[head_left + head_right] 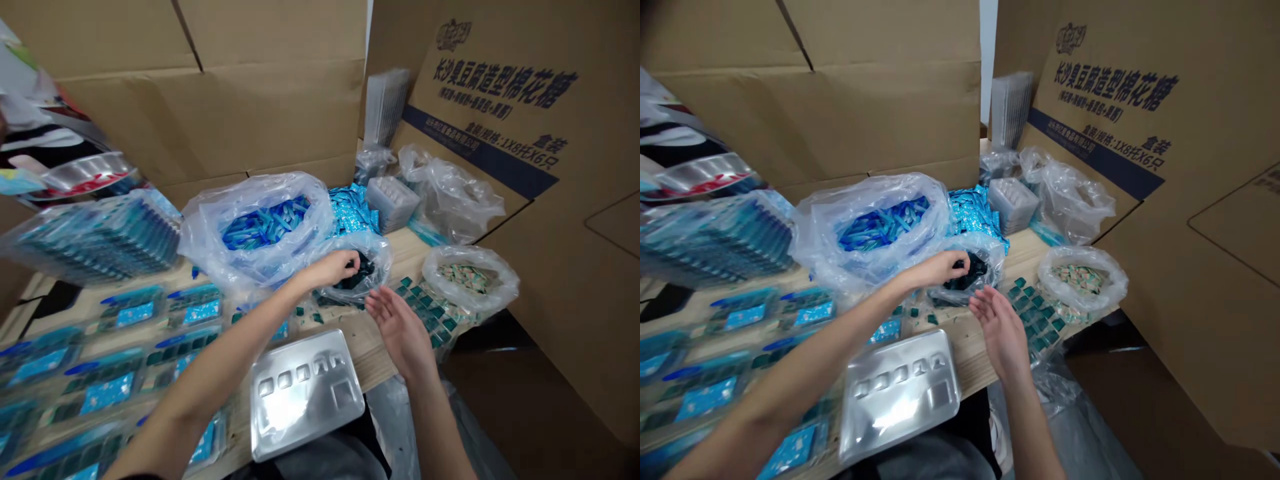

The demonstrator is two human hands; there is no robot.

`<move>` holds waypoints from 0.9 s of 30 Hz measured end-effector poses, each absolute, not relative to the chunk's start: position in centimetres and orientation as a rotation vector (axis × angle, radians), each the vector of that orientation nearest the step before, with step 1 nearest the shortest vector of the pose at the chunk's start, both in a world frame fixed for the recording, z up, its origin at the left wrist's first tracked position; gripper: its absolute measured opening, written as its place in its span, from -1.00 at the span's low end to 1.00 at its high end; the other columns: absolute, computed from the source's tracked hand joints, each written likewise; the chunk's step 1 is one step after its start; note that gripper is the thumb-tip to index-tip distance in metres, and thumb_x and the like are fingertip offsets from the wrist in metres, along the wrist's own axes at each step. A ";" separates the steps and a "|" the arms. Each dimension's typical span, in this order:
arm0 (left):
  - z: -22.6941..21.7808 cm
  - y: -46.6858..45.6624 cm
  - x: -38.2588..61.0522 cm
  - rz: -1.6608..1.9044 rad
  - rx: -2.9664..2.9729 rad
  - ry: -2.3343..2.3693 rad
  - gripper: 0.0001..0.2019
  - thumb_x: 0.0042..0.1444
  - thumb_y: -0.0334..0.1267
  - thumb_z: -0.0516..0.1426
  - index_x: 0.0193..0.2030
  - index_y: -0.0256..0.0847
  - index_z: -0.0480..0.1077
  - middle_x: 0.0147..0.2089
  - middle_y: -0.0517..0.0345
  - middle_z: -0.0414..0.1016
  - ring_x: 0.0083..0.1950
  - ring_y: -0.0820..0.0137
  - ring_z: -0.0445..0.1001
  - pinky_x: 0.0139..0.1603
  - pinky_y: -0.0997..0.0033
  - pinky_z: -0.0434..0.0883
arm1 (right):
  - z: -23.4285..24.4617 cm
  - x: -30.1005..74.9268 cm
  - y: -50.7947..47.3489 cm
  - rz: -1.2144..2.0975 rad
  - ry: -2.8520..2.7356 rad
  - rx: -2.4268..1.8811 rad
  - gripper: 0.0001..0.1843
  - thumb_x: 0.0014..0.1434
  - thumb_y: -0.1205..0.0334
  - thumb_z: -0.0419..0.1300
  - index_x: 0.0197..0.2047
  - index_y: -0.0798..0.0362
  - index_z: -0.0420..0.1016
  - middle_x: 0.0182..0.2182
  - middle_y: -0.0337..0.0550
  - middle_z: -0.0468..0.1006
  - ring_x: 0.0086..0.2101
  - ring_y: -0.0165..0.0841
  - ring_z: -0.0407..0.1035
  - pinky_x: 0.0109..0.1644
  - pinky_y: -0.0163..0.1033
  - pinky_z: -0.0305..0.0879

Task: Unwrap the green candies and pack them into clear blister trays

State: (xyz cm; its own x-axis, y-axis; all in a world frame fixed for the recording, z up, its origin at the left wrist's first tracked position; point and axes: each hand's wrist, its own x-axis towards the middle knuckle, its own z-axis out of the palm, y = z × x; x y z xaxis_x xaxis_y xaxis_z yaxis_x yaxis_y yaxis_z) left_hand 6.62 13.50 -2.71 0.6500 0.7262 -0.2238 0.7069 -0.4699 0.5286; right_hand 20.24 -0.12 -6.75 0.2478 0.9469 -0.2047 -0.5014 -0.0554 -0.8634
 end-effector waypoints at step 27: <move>0.0 0.0 -1.3 1.106 1.875 0.993 -0.76 0.26 -0.37 0.16 0.03 -0.04 0.44 -0.06 0.18 0.52 -0.03 0.39 0.47 0.01 0.43 0.41 | -0.7 14.4 -2.8 1.891 -0.406 -0.673 -0.74 0.07 0.21 0.39 -0.12 -0.08 0.66 -0.13 -0.22 0.65 -0.12 -0.40 0.50 -0.05 -0.33 0.46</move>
State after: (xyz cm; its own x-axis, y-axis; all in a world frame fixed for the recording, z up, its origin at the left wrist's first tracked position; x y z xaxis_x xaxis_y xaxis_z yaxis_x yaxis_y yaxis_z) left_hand -1.28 0.00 0.04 0.3314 0.8781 0.3452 0.2488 -0.4343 0.8657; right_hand 14.41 -2.76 -0.71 -0.3016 0.9154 -0.2666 -0.7254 -0.4018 -0.5588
